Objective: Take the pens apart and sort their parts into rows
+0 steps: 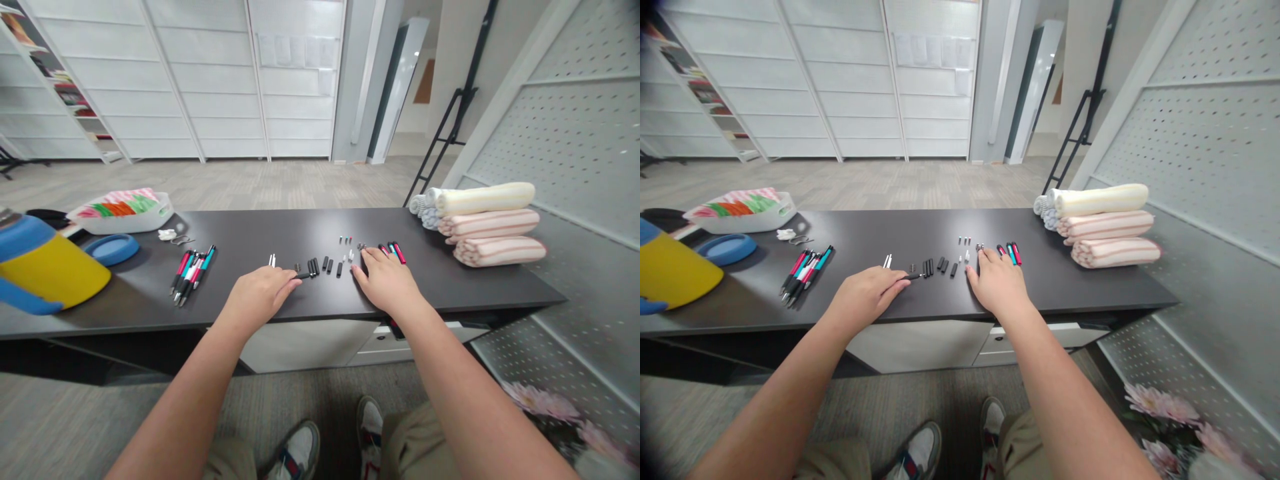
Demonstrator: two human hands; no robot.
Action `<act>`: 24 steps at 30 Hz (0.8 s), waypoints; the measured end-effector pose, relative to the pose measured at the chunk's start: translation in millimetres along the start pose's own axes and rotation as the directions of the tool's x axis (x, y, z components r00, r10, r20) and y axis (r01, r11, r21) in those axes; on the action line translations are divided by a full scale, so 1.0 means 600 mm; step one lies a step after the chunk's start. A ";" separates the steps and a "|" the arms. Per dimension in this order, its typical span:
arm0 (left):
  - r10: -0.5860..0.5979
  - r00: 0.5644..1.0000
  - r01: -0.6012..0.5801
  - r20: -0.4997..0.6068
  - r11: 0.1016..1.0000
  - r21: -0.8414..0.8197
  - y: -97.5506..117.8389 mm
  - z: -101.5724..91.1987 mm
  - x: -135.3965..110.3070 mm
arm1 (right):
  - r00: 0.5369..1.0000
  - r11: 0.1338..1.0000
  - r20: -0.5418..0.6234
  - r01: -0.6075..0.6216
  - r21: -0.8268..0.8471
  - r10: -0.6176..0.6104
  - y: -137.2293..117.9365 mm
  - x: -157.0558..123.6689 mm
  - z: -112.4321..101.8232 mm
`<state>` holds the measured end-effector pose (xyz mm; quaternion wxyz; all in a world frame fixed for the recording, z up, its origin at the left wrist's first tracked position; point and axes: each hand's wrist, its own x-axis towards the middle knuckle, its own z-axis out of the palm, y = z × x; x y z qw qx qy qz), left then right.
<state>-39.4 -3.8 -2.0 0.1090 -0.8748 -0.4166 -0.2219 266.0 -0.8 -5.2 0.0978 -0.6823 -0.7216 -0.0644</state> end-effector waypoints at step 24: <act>0.050 0.999 -0.049 0.008 0.998 -0.038 0.001 -0.005 -0.003 | 0.906 0.773 -0.289 0.418 0.477 -0.311 -0.092 -0.028 -0.029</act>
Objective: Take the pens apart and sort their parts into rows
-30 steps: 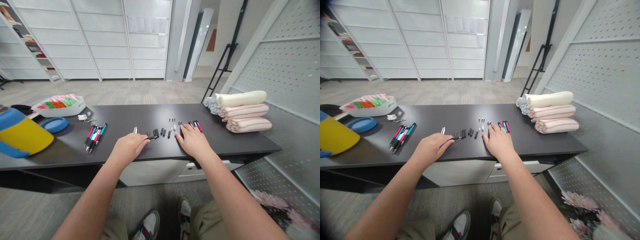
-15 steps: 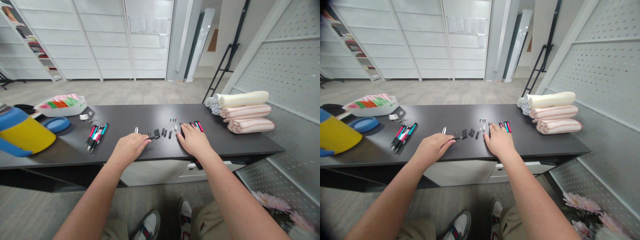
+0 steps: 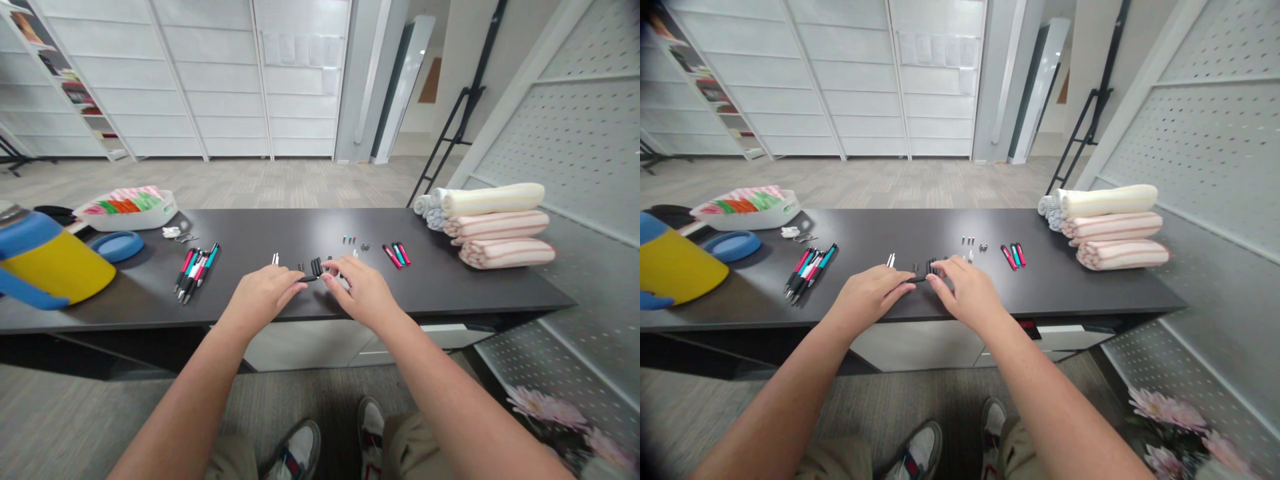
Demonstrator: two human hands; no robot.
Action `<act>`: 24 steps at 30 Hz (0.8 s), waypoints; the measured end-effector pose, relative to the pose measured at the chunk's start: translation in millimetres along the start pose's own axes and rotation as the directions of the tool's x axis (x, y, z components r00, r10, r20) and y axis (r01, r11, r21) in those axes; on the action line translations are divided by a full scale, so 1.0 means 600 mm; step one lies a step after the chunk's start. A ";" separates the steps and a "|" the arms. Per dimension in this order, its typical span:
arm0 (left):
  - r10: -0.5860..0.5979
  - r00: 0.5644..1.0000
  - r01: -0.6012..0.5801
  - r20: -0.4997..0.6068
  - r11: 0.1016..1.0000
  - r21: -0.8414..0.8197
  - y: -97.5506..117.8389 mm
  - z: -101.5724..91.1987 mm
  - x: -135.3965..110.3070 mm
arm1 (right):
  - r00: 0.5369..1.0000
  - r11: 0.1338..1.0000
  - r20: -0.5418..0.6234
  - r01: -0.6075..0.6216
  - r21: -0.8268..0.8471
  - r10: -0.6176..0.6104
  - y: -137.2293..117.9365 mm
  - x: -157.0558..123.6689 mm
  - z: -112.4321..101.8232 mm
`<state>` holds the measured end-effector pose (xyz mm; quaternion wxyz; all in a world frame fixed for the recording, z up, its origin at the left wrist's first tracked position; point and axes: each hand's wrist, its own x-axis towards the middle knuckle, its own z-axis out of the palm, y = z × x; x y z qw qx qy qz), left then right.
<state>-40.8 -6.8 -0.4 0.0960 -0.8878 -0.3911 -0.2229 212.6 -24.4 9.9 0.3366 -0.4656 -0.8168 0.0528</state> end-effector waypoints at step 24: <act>0.071 0.989 -0.091 0.126 0.982 0.167 0.027 -0.003 0.024 | 0.997 0.979 0.075 0.008 0.205 -0.024 -0.008 0.018 0.035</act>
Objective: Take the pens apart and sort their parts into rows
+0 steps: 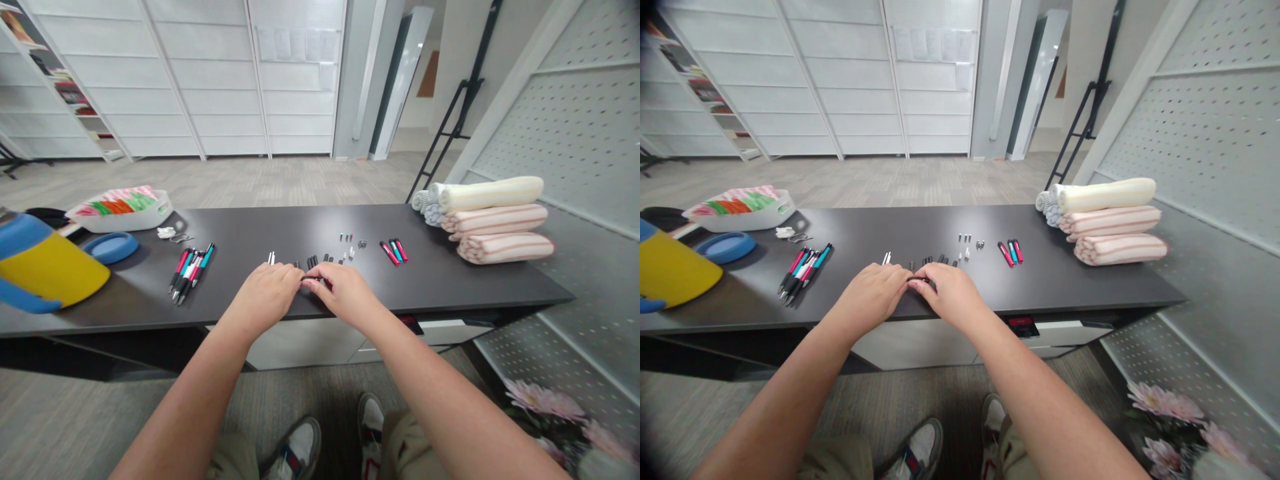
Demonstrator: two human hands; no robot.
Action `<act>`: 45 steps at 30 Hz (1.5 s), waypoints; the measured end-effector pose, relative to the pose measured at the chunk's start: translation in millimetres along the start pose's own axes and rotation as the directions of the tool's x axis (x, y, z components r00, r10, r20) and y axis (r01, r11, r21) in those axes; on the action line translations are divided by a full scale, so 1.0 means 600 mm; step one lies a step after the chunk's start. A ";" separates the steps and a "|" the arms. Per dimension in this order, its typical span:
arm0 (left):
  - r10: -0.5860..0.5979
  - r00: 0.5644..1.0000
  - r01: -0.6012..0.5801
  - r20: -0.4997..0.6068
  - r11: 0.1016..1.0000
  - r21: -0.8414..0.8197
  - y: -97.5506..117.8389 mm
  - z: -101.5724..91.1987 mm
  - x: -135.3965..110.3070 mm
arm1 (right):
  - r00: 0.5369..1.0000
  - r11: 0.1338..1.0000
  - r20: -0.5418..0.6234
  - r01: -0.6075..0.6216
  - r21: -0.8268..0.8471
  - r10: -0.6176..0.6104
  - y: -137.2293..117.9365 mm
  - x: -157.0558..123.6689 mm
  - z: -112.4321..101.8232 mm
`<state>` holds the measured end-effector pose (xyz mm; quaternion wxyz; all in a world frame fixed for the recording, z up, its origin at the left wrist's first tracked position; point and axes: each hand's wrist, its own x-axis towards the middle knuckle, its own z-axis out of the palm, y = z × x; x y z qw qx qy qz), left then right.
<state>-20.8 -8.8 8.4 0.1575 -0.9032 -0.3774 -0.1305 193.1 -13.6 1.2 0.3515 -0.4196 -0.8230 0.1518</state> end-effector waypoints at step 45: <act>-0.087 0.995 0.078 -0.055 0.986 -0.146 0.000 0.007 -0.007 | 0.994 0.990 -0.028 -0.099 0.096 0.103 -0.004 -0.001 -0.010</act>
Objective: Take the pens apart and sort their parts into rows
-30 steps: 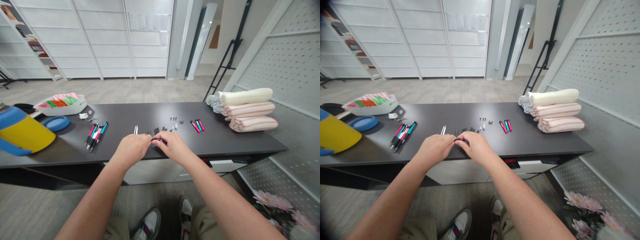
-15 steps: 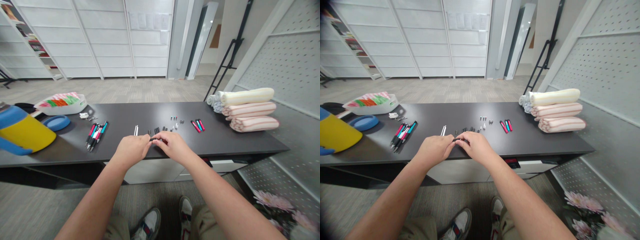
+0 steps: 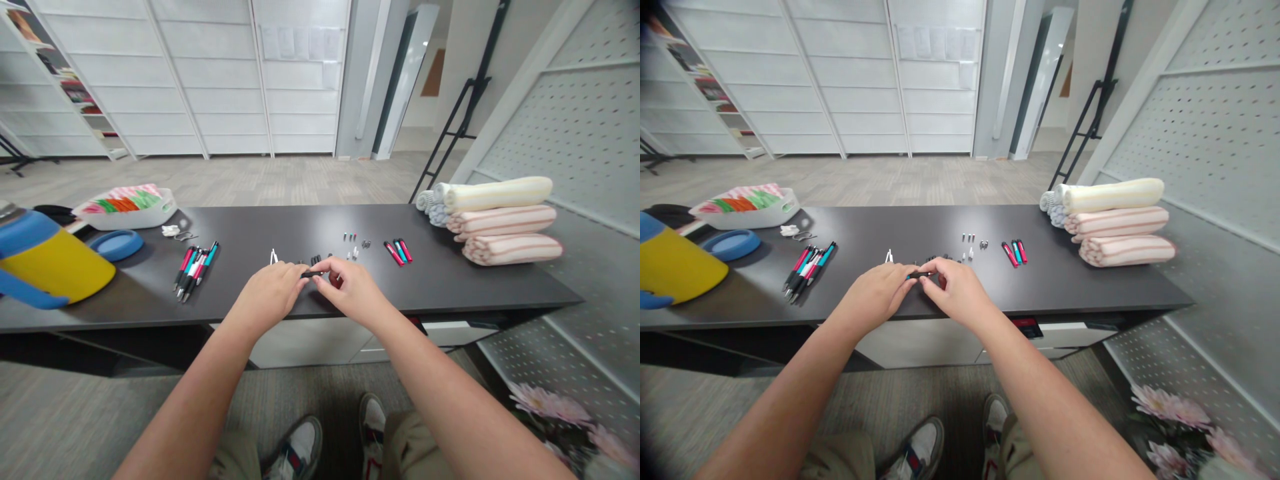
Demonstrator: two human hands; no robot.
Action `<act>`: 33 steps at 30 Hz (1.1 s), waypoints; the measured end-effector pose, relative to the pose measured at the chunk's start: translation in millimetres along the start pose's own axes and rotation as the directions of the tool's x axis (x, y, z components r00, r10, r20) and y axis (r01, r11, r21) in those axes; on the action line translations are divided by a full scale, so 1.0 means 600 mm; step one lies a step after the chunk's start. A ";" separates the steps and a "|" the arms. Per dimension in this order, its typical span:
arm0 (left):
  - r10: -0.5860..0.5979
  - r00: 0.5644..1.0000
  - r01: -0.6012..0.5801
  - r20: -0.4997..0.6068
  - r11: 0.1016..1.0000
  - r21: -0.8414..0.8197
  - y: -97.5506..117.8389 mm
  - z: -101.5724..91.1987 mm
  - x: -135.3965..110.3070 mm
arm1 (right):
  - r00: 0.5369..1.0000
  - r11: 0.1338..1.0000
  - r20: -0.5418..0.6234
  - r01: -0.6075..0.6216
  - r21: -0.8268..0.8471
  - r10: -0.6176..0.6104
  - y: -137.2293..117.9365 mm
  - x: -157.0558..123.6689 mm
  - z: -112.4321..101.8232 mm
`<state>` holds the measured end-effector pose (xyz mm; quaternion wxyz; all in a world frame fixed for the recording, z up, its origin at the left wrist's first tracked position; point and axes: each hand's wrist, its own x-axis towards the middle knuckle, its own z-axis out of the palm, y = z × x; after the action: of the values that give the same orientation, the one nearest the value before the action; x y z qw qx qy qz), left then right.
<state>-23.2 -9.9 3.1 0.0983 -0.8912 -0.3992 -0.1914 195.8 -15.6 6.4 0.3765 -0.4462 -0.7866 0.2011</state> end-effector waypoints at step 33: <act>-0.072 0.990 0.058 0.118 0.991 0.122 0.014 -0.013 -0.001 | 0.996 0.979 0.091 -0.036 0.202 0.018 0.007 0.001 -0.001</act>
<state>-19.1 -18.5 9.5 0.1201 -0.8804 -0.4441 -0.1154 198.4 -12.9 4.5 0.3823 -0.4066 -0.7716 0.3052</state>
